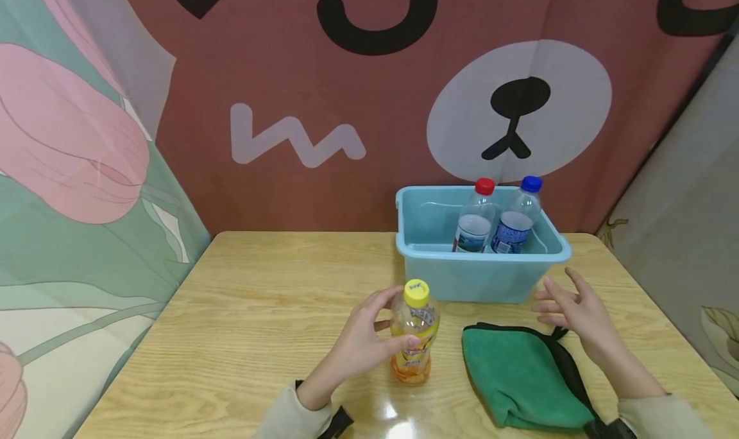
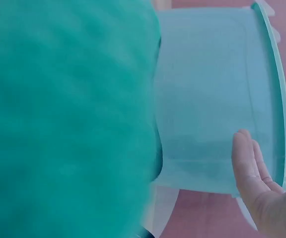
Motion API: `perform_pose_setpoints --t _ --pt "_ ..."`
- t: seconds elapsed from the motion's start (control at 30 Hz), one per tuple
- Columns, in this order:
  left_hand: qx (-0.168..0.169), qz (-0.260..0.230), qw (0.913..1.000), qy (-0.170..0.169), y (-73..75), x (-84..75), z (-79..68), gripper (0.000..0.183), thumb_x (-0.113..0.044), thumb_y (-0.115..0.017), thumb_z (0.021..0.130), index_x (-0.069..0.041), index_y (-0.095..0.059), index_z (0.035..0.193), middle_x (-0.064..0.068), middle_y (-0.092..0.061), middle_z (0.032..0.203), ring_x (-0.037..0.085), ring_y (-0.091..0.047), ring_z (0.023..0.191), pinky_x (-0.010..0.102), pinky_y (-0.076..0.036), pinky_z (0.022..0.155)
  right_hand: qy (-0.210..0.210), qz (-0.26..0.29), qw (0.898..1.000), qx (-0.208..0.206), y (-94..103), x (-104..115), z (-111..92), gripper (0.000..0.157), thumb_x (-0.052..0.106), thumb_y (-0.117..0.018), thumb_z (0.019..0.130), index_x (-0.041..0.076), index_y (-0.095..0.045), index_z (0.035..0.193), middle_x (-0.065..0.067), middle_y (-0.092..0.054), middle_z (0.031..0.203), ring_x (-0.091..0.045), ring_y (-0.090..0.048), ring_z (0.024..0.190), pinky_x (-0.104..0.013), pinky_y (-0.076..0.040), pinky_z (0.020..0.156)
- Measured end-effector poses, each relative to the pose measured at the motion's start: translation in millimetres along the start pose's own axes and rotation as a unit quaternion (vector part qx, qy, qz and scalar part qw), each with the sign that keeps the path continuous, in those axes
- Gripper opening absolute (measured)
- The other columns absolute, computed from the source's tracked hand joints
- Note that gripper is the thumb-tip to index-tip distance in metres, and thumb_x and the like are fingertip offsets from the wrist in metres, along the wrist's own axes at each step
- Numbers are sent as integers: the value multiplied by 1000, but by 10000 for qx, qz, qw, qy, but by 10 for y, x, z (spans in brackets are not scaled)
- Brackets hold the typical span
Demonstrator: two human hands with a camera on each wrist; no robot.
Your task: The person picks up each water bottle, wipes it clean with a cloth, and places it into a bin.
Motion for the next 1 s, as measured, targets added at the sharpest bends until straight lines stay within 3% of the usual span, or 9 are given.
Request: perform_pose_setpoints --t 0.13,0.3,0.6,0.77,1.0 --pt "12 -13 10000 -55 -1 0 -2 70 -19 -77 73 -7 -43 133 6 -52 118 22 -50 110 23 -50 80 -289 617 9977 30 59 9 75 85 39 -40 96 0 24 138 16 -62 81 -11 -66 72 -27 -55 64" --pt "21 -65 9999 -97 8 -8 -9 71 -19 -78 73 -6 -42 133 6 -52 118 23 -50 110 23 -50 80 -369 1131 9929 31 91 64 172 84 42 -40 94 2 16 141 9 -63 80 -11 -65 71 -27 -55 62" --pt "192 -6 9998 -95 4 -53 36 69 -18 -77 73 -6 -44 133 6 -53 119 23 -51 110 24 -50 79 -674 1171 9903 -322 67 124 290 87 53 -38 90 -4 -1 143 8 -62 76 -8 -64 68 -27 -55 61" --pt "284 -21 9993 -228 43 -147 93 69 -17 -77 73 -6 -44 132 5 -53 121 21 -52 109 24 -51 78 -789 1552 9829 -600 40 130 315 82 50 -42 90 -5 -9 143 7 -62 73 -8 -64 66 -26 -55 60" --pt "309 63 9985 -448 133 -328 221 68 -15 -77 73 -8 -45 132 3 -53 121 18 -52 106 27 -52 78 -780 1692 9802 -677 34 109 336 80 47 -42 92 -4 -8 143 8 -62 74 -8 -64 67 -27 -55 62"
Point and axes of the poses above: each hand's wrist, its own z-axis towards the middle knuckle, its own y-axis out of the back of the hand, x = y × z, the point moved 2 cm from there along z, towards the middle knuckle
